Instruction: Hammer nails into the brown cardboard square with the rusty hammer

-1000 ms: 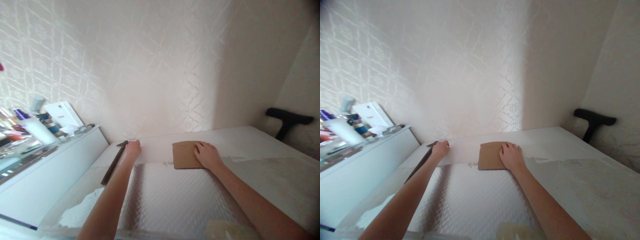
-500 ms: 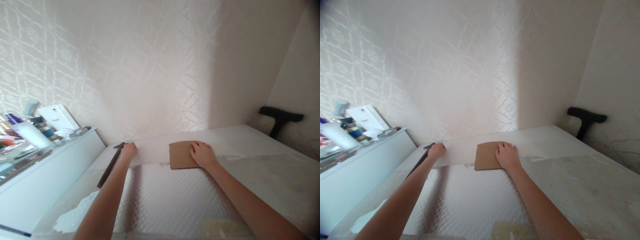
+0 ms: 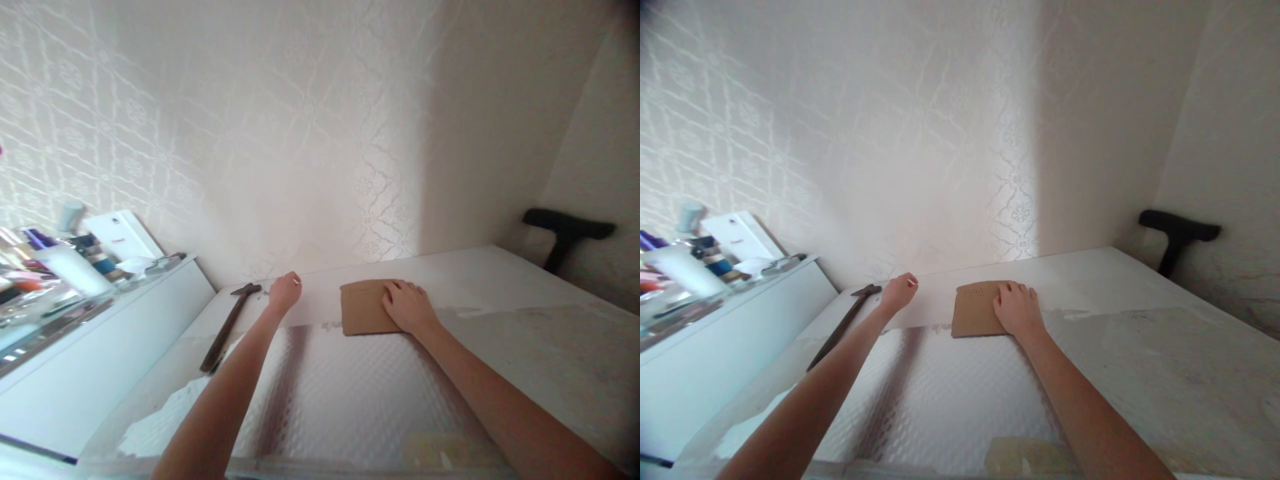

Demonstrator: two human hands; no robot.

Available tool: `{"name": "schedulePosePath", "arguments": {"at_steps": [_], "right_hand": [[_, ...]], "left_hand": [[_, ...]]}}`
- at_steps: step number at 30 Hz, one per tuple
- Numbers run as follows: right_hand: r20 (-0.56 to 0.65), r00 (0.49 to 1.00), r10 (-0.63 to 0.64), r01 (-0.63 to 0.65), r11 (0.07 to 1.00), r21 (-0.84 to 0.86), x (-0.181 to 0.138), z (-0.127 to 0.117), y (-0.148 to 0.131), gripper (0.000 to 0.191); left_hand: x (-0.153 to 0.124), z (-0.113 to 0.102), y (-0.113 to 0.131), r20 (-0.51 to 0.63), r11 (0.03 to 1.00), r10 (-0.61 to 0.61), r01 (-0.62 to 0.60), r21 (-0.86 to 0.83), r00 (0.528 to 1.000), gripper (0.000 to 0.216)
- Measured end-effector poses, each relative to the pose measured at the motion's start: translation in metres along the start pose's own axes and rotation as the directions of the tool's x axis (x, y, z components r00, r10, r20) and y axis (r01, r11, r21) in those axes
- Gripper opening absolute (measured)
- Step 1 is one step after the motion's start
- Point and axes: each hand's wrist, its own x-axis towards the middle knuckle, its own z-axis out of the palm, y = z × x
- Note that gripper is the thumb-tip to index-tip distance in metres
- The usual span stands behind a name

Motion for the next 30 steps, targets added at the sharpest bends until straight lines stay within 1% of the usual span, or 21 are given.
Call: {"name": "schedulePosePath", "arguments": {"at_steps": [4,7,11,16,18,20,23,25,27,29,30], "right_hand": [[-0.010,1.000,0.001,-0.001,1.000,0.000,0.000,-0.001,0.000,0.035],[-0.007,1.000,-0.001,0.001,1.000,0.002,0.000,-0.002,0.000,0.035],[-0.002,1.000,0.003,-0.003,1.000,-0.001,-0.001,-0.003,0.000,0.034],[-0.003,1.000,0.008,-0.008,1.000,0.003,-0.001,-0.004,-0.001,0.035],[-0.008,1.000,0.006,-0.006,1.000,-0.001,-0.001,-0.003,-0.001,0.036],[-0.011,1.000,0.001,-0.001,1.000,-0.005,-0.001,-0.003,-0.001,0.036],[-0.018,1.000,-0.001,0.000,1.000,-0.006,-0.001,-0.003,0.000,0.036],[-0.023,1.000,0.000,0.000,1.000,-0.004,-0.001,-0.002,0.000,0.036],[-0.022,1.000,0.000,0.000,1.000,-0.002,0.000,-0.002,0.000,0.036],[-0.015,1.000,0.001,-0.001,1.000,0.000,0.000,-0.001,0.001,0.036],[-0.013,1.000,0.000,0.000,1.000,0.001,0.000,-0.001,0.001,0.036]], "left_hand": [[-0.009,0.007,0.047,0.088,0.978,0.169,-0.156,-0.137,0.982,0.023],[-0.015,0.013,0.067,0.157,0.964,0.244,-0.220,-0.151,0.957,0.020],[-0.020,0.020,0.073,0.179,0.959,0.272,-0.250,-0.135,0.946,0.021],[-0.021,0.016,0.067,0.184,0.966,0.241,-0.217,-0.142,0.953,0.024],[-0.020,0.010,0.060,0.171,0.973,0.214,-0.195,-0.121,0.962,0.025],[-0.018,0.003,0.047,0.153,0.986,0.154,-0.143,-0.080,0.976,0.027],[-0.016,-0.008,0.016,0.108,1.000,0.012,-0.014,0.026,0.994,0.030],[-0.017,-0.013,-0.011,0.033,0.989,-0.067,0.062,0.134,0.997,0.033],[-0.021,-0.016,-0.041,-0.053,0.960,-0.160,0.168,0.225,0.986,0.038],[-0.027,-0.018,-0.071,-0.062,0.924,-0.297,0.303,0.232,0.953,0.047],[-0.030,-0.018,-0.085,-0.047,0.899,-0.379,0.380,0.219,0.924,0.051]]}}
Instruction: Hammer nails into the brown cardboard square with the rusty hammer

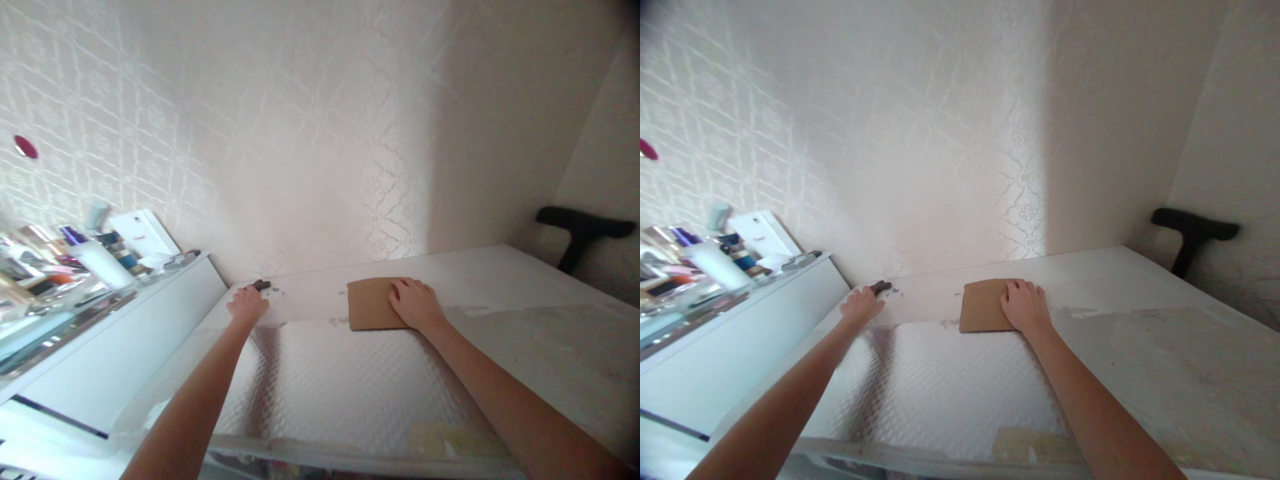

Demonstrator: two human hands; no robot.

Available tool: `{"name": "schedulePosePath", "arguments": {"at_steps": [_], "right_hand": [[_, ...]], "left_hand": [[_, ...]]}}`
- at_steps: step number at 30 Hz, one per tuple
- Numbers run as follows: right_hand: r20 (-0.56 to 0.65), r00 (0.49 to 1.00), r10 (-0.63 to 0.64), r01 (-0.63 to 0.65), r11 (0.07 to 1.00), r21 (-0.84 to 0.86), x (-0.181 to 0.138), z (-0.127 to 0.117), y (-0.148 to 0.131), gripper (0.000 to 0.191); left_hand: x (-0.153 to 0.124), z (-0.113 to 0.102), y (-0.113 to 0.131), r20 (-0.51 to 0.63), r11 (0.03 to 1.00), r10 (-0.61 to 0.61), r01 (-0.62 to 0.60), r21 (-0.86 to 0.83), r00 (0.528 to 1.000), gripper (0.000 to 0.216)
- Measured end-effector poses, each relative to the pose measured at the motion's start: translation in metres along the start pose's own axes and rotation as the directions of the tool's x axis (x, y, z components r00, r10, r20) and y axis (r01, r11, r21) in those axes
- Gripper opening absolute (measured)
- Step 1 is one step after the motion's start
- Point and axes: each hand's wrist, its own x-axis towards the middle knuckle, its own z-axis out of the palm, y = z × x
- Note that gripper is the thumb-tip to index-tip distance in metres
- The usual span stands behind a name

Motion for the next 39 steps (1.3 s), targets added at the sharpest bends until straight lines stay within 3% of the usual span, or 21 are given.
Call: {"name": "schedulePosePath", "arguments": {"at_steps": [4,8,12,23,27,30,34,36,39], "right_hand": [[-0.014,1.000,-0.005,0.006,1.000,0.010,0.000,0.000,0.000,0.035],[-0.015,1.000,-0.004,0.004,1.000,0.019,-0.001,0.000,0.000,0.035],[-0.008,1.000,0.001,-0.001,1.000,0.031,0.000,-0.001,-0.001,0.035],[-0.014,1.000,0.011,-0.010,0.999,0.052,-0.002,-0.004,-0.004,0.034],[-0.008,1.000,0.014,-0.013,0.996,0.092,0.000,-0.001,-0.002,0.033],[-0.018,0.999,0.027,-0.024,0.986,0.167,0.002,0.000,0.001,0.033],[-0.100,0.992,0.076,-0.043,0.953,0.300,0.005,-0.002,0.004,0.034],[-0.129,0.986,0.101,-0.044,0.921,0.387,0.007,-0.007,0.004,0.035],[-0.099,0.979,0.180,-0.090,0.811,0.578,0.010,-0.015,0.005,0.043]], "left_hand": [[0.004,0.007,-0.039,0.103,0.989,-0.150,0.150,0.004,0.983,0.060],[0.002,0.008,-0.050,0.198,0.997,-0.075,0.073,0.017,0.977,0.050],[0.000,0.009,-0.046,0.140,0.999,-0.045,0.042,0.023,0.989,0.043],[-0.015,0.007,-0.038,-0.011,0.999,0.035,-0.035,0.009,0.999,0.047],[-0.026,-0.011,-0.005,-0.055,0.993,0.088,-0.092,-0.078,0.995,0.047],[-0.039,-0.021,0.035,-0.055,0.937,0.174,-0.183,-0.299,0.983,0.044],[-0.071,-0.026,0.103,-0.084,0.653,0.377,-0.330,-0.682,0.922,0.045],[-0.093,-0.026,0.138,-0.021,0.469,0.447,-0.255,-0.846,0.894,0.047],[-0.127,-0.025,0.187,0.104,0.274,0.524,-0.052,-0.960,0.846,0.046]]}}
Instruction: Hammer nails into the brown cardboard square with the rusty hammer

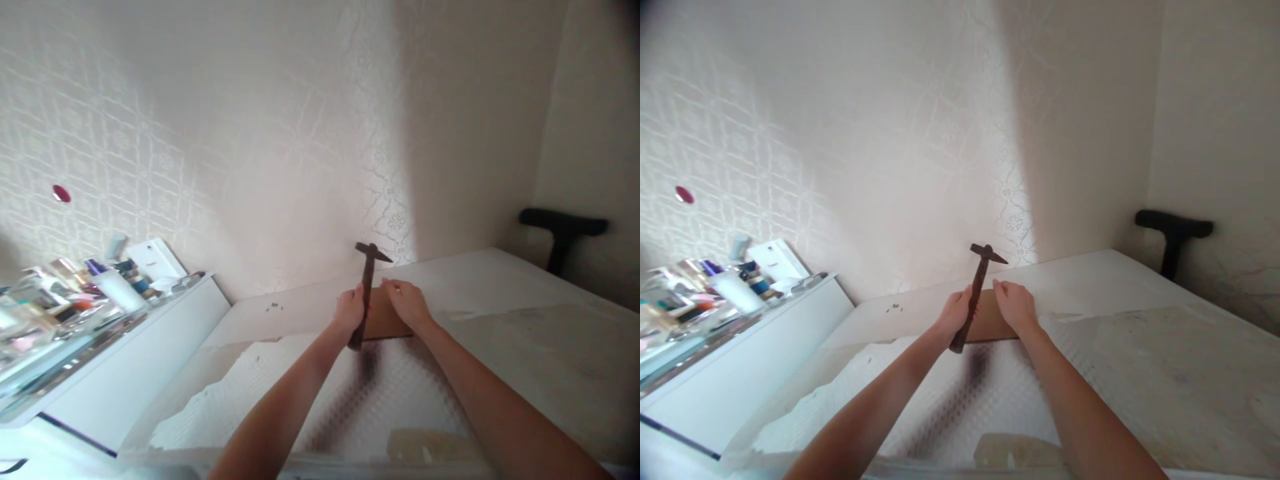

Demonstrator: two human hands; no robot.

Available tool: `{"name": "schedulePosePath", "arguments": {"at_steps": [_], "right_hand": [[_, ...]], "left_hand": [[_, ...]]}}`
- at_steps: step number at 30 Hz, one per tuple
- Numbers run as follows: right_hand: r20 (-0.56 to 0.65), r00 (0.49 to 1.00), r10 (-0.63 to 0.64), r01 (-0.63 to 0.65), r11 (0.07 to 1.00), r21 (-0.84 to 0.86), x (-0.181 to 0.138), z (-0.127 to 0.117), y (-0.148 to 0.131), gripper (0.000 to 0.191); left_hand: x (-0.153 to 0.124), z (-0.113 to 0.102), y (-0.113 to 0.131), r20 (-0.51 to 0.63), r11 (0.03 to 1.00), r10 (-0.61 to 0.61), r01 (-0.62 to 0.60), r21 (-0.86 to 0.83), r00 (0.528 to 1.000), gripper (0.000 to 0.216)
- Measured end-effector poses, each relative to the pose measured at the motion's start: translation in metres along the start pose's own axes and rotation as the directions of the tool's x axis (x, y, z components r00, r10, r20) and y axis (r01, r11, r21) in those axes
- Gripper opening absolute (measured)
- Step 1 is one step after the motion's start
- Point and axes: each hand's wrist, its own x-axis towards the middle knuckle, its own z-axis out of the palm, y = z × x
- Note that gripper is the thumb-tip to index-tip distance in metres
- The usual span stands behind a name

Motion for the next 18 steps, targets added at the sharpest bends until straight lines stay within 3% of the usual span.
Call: {"name": "schedulePosePath", "arguments": {"at_steps": [4,7,10,13,18], "right_hand": [[0.056,0.985,0.166,-0.175,0.947,0.268,0.005,-0.008,0.002,0.050],[0.059,0.971,0.230,-0.237,0.916,0.324,0.010,-0.013,0.006,0.044],[0.047,0.973,0.226,-0.230,0.936,0.266,0.016,-0.016,0.010,0.041],[0.056,0.968,0.245,-0.251,0.956,0.149,0.019,-0.020,0.015,0.038],[0.079,0.933,0.350,-0.351,0.936,-0.005,0.020,-0.026,0.027,0.035]], "left_hand": [[-0.003,0.051,0.009,0.069,0.994,-0.055,0.061,-0.088,0.996,0.051],[-0.004,0.064,0.010,0.042,1.000,-0.013,0.013,0.005,0.999,0.054],[-0.006,0.058,0.010,0.006,0.972,0.102,-0.101,0.212,0.995,0.053],[-0.006,0.040,0.009,-0.005,0.885,0.206,-0.184,0.427,0.979,0.050],[0.008,-0.001,-0.001,-0.189,0.787,0.184,-0.030,0.616,0.965,0.038]]}}
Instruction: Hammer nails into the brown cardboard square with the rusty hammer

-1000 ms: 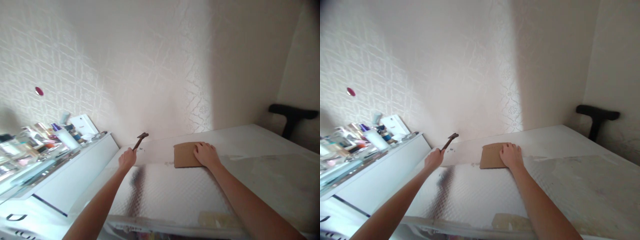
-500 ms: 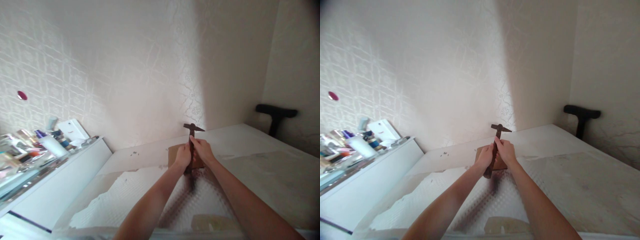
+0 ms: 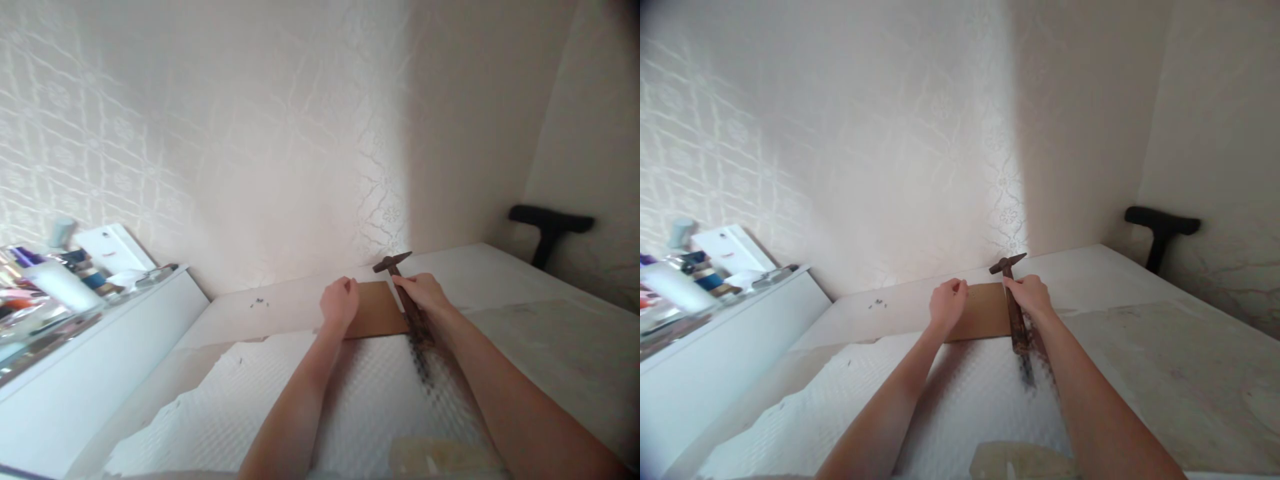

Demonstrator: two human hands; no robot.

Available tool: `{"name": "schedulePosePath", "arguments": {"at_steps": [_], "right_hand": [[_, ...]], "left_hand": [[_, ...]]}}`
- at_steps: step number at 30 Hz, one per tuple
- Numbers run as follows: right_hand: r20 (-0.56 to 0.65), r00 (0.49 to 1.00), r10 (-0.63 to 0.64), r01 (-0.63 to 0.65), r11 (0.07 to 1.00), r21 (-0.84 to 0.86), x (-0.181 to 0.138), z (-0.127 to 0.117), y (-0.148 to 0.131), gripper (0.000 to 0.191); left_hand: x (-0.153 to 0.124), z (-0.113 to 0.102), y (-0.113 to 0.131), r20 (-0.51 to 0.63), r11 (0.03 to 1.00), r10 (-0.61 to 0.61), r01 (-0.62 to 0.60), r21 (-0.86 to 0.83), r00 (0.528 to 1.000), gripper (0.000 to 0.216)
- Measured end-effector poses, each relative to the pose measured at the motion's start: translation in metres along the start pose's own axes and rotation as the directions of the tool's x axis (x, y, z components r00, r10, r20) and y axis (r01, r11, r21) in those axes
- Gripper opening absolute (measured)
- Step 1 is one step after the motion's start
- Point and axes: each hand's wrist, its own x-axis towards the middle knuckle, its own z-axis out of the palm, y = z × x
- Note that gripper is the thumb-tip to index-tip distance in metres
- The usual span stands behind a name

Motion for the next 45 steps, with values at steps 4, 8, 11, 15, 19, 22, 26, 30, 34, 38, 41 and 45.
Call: {"name": "schedulePosePath", "arguments": {"at_steps": [4,8,11,15,19,22,26,30,34,38,41,45], "right_hand": [[-0.016,0.999,0.034,-0.035,0.998,-0.048,0.008,0.001,0.014,0.035],[-0.060,0.998,0.031,-0.030,0.999,0.026,0.018,0.002,0.031,0.037],[-0.071,0.995,0.065,-0.062,0.997,0.049,0.019,-0.004,0.037,0.034],[-0.056,0.998,0.032,-0.029,0.998,0.053,0.012,-0.015,0.033,0.028],[-0.007,1.000,-0.025,0.023,0.967,-0.253,0.009,-0.021,0.028,0.029],[0.020,0.988,-0.152,0.141,0.849,-0.510,0.009,-0.022,0.032,0.029],[0.029,0.981,-0.190,0.164,0.751,-0.639,0.006,-0.024,0.034,0.031],[-0.099,0.948,-0.302,0.169,0.743,-0.648,-0.004,-0.020,0.022,0.039],[0.010,0.824,-0.566,0.498,0.717,-0.488,-0.018,0.003,0.005,0.040],[0.243,0.719,-0.651,0.690,0.626,-0.364,-0.027,0.027,0.002,0.041],[0.312,0.717,-0.623,0.697,0.638,-0.328,-0.027,0.032,0.004,0.037],[0.324,0.726,-0.607,0.688,0.653,-0.318,-0.025,0.028,0.004,0.035]], "left_hand": [[0.015,-0.008,-0.035,-0.030,0.990,-0.122,0.124,0.063,0.992,0.029],[0.024,-0.005,-0.062,0.005,0.988,-0.146,0.146,0.056,0.989,0.032],[0.028,-0.001,-0.070,0.027,0.991,-0.117,0.115,0.062,0.993,0.035],[0.032,0.001,-0.072,0.061,0.993,-0.105,0.101,0.066,0.993,0.036],[0.033,0.001,-0.072,0.093,0.993,-0.101,0.095,0.066,0.991,0.031],[0.033,0.002,-0.072,0.096,0.991,-0.116,0.110,0.071,0.989,0.027],[0.032,0.002,-0.071,0.082,0.992,-0.111,0.105,0.070,0.990,0.024],[0.030,-0.001,-0.067,0.072,0.990,-0.133,0.129,0.050,0.989,0.023],[0.030,-0.002,-0.064,0.064,0.988,-0.152,0.154,-0.020,0.986,0.022],[0.032,0.001,-0.061,0.057,0.996,-0.022,0.026,-0.086,0.998,0.021],[0.032,0.004,-0.061,0.062,0.992,0.068,-0.060,-0.115,0.996,0.021],[0.032,0.007,-0.061,0.084,0.989,0.124,-0.117,-0.086,0.989,0.021]]}}
